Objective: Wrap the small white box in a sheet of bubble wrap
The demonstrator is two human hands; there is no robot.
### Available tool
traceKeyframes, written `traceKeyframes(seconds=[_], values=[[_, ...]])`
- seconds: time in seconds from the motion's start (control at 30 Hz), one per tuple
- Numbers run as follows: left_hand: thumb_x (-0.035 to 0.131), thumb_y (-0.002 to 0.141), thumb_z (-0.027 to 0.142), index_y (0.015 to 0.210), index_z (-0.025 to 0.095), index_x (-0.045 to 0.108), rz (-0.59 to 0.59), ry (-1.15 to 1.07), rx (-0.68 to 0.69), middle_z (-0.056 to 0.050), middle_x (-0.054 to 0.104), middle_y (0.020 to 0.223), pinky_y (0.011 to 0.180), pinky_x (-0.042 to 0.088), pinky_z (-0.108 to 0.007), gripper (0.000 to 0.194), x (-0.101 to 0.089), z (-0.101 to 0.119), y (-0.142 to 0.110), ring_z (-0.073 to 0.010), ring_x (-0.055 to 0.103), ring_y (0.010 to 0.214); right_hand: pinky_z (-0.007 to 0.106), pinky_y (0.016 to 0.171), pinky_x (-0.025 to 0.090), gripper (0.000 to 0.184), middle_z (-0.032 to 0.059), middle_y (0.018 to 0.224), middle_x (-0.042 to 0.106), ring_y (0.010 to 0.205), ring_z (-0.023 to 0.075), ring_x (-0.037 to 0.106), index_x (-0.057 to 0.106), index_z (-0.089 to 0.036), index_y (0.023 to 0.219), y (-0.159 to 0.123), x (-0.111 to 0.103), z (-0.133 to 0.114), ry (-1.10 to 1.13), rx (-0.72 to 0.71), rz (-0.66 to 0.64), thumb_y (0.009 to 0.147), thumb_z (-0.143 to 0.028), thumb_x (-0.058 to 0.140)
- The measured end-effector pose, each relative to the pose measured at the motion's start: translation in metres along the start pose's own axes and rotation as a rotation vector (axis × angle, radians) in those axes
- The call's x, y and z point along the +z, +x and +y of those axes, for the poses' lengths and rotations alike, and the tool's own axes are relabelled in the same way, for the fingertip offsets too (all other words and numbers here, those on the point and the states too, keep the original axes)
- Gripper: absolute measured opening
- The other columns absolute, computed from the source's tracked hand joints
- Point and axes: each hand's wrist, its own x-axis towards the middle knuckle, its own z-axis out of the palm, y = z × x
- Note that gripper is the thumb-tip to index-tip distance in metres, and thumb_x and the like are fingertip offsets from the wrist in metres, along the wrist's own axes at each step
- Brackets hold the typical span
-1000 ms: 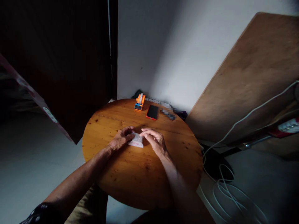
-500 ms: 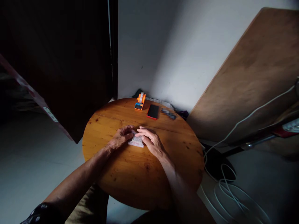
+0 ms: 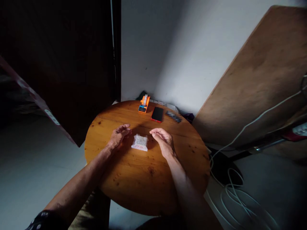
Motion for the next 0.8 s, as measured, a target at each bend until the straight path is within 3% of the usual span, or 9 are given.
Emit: traceKeyframes(seconds=[0.23,0.5,0.67,0.8], values=[[0.085,0.054,0.032,0.085,0.016,0.069,0.06,0.109,0.052,-0.001,0.067,0.073,0.06,0.044,-0.022,0.038,0.005,-0.002,-0.002,-0.0113,0.058,0.065,0.04,0.095,0.046,0.016,0.0072,0.119,0.068,0.11,0.0244,0.063,0.069,-0.022,0.089,0.0,-0.001,0.001,-0.18,-0.035,-0.266,0.074,-0.028,0.07],[0.079,0.059,0.028,0.084,0.017,0.071,0.036,0.151,0.078,-0.003,0.07,0.079,0.076,0.048,-0.026,0.028,0.003,0.002,-0.004,-0.0155,0.063,0.077,0.039,0.095,0.046,0.018,0.0094,0.125,0.065,0.112,0.0239,0.062,0.069,-0.021,0.088,-0.003,0.004,0.003,-0.345,-0.095,-0.318,0.071,-0.018,0.068],[0.078,0.063,0.034,0.098,0.013,0.07,-0.142,0.217,0.022,-0.009,0.073,0.096,0.077,0.05,-0.031,0.041,0.005,0.007,-0.015,-0.02,0.066,0.083,0.039,0.097,0.047,0.007,0.0091,0.115,0.069,0.11,0.0238,0.063,0.069,-0.021,0.079,-0.004,0.008,0.006,-0.382,-0.216,-0.256,0.075,-0.018,0.064],[0.073,0.07,0.034,0.119,0.012,0.064,-0.326,0.401,0.047,-0.013,0.07,0.112,0.082,0.052,-0.034,0.055,0.005,0.011,-0.022,-0.0248,0.066,0.097,0.039,0.097,0.047,0.01,0.0083,0.11,0.07,0.108,0.0231,0.064,0.067,-0.022,0.075,-0.004,0.011,0.007,-0.392,-0.299,-0.219,0.081,-0.019,0.06]])
